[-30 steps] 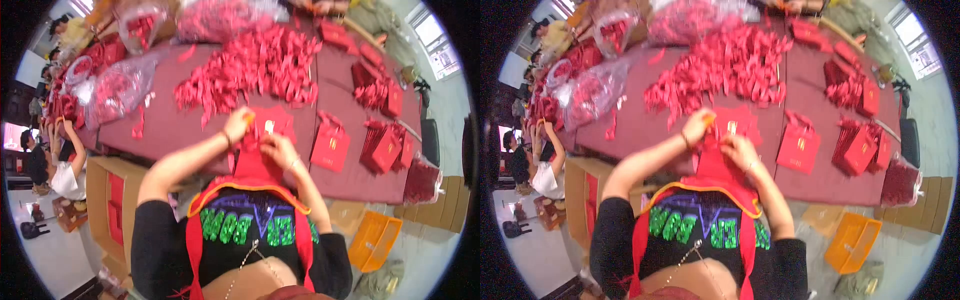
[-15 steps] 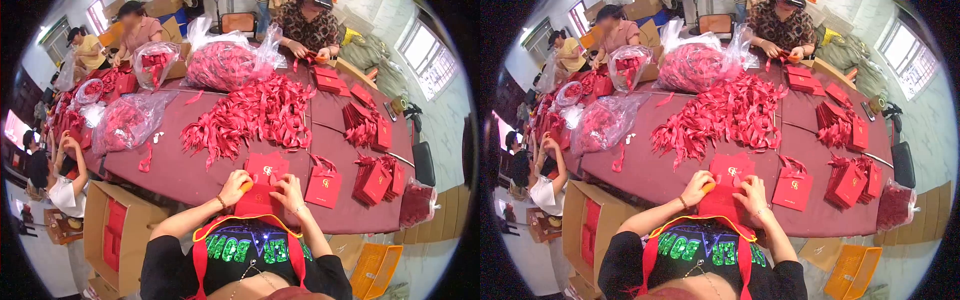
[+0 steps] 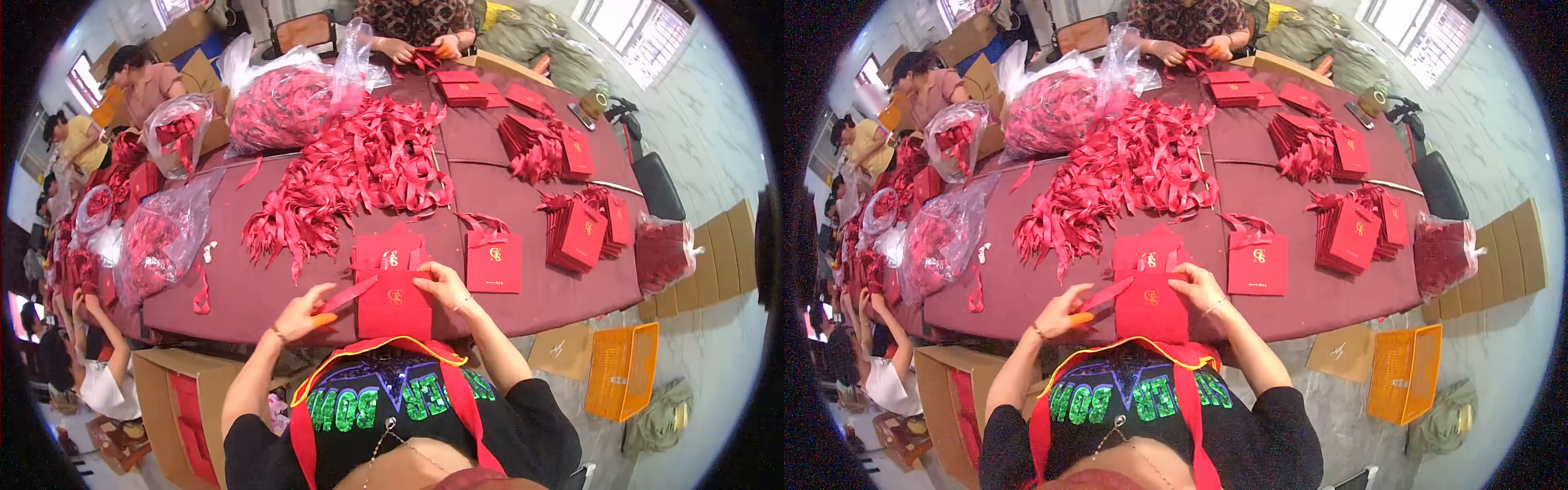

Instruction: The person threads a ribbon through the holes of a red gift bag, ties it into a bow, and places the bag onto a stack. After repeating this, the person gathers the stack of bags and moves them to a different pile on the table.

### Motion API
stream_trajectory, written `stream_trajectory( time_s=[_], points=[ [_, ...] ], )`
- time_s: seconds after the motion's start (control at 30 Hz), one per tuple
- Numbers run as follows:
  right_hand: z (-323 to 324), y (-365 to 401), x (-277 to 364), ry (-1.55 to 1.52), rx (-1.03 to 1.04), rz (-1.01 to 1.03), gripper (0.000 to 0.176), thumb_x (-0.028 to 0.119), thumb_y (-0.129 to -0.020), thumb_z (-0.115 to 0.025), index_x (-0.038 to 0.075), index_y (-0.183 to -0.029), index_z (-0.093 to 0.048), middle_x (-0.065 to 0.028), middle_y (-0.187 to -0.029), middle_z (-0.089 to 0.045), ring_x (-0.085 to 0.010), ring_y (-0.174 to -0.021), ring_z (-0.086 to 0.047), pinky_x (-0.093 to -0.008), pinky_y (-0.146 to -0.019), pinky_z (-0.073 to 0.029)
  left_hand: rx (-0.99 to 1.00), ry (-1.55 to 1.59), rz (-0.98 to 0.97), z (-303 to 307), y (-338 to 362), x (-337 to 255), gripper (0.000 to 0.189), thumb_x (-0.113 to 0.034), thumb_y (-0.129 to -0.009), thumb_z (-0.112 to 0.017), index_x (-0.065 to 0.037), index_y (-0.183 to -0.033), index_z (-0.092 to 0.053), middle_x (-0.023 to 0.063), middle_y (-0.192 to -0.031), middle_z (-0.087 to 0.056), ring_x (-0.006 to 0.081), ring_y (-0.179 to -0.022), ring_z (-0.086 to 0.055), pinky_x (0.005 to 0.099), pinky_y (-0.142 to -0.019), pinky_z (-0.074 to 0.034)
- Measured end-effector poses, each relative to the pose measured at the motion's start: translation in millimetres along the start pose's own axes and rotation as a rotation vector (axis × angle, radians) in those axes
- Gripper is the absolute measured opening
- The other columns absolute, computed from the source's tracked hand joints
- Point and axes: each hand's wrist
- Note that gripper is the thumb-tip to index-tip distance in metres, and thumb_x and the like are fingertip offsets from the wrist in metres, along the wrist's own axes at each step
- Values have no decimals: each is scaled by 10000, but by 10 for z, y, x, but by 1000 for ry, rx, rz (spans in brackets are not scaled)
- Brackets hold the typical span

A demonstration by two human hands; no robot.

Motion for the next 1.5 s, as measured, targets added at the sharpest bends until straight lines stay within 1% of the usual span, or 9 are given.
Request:
stream_trajectory(
  time_s=[0.2,0.4,0.6,0.67,0.73,0.8,0.9,1.3,1.5],
  points=[
    [-64,-20,12,38,-5,-39,185,87,-790,-633,15,-951,-579,-7,-803,-595,-67,-729,-544,-213,-648,-453,-240,629,110,353,417,114,293,-27,-756,-634,-52,-1031,-538,18,-708,-571,62,-531,-471,187,-475,-371],
    [-53,-55,-5,74,17,-57,190,84,-786,-637,10,-953,-584,-14,-802,-599,-66,-739,-545,-212,-653,-454,-280,1344,-388,395,552,173,370,-46,-754,-635,-31,-1108,-529,84,-894,-602,124,-692,-534,272,-606,-396],
    [-53,-68,51,66,64,-138,192,100,-800,-632,13,-963,-577,2,-833,-591,-63,-747,-532,-219,-665,-449,-125,1259,-540,416,154,-156,304,-51,-849,-516,-2,-1149,-524,85,-1071,-538,178,-929,-550,283,-830,-423],
    [-45,-46,109,148,73,-51,196,117,-811,-618,5,-967,-580,0,-855,-591,-77,-809,-523,-236,-725,-445,-638,138,-455,316,33,-637,236,-62,-875,-467,-10,-1078,-576,73,-1037,-555,188,-962,-539,276,-851,-412],
    [-29,-21,163,289,89,35,212,160,-830,-598,18,-987,-589,-4,-867,-592,-83,-836,-523,-241,-756,-443,-607,-232,-519,289,-116,-801,213,-62,-876,-467,-21,-1037,-601,63,-987,-568,180,-958,-529,285,-861,-408],
    [-88,60,244,-73,113,-174,206,171,-854,-568,45,-1016,-580,14,-772,-567,-63,-679,-522,-215,-595,-443,-258,459,-269,122,-203,-915,299,-71,-886,-469,-38,-1183,-480,73,-893,-584,123,-845,-552,258,-782,-441],
    [-73,31,213,56,117,-138,215,187,-862,-555,64,-1036,-574,27,-792,-579,-40,-653,-519,-181,-542,-414,-230,233,-146,-214,-456,-800,231,-89,-867,-524,-53,-1076,-432,35,-686,-551,86,-567,-513,232,-502,-419],
    [-148,37,248,53,98,-114,276,90,-781,-639,8,-1035,-569,8,-813,-596,-52,-704,-534,-189,-618,-426,-435,-377,-342,-863,-771,-503,138,-169,-782,-593,-38,-826,-602,152,-730,-607,303,-656,-605,370,-564,-459],
    [-161,35,265,121,90,-100,223,99,-776,-649,27,-972,-571,26,-738,-583,-29,-624,-510,-173,-540,-393,-393,-109,-296,-868,-777,-578,111,-125,-767,-564,-16,-783,-574,183,-752,-592,347,-730,-589,431,-632,-458]
  ],
)
Point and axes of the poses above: each hand's wrist, its own y-axis away from the middle knuckle, its own z-axis out of the back of the hand, x = y × z
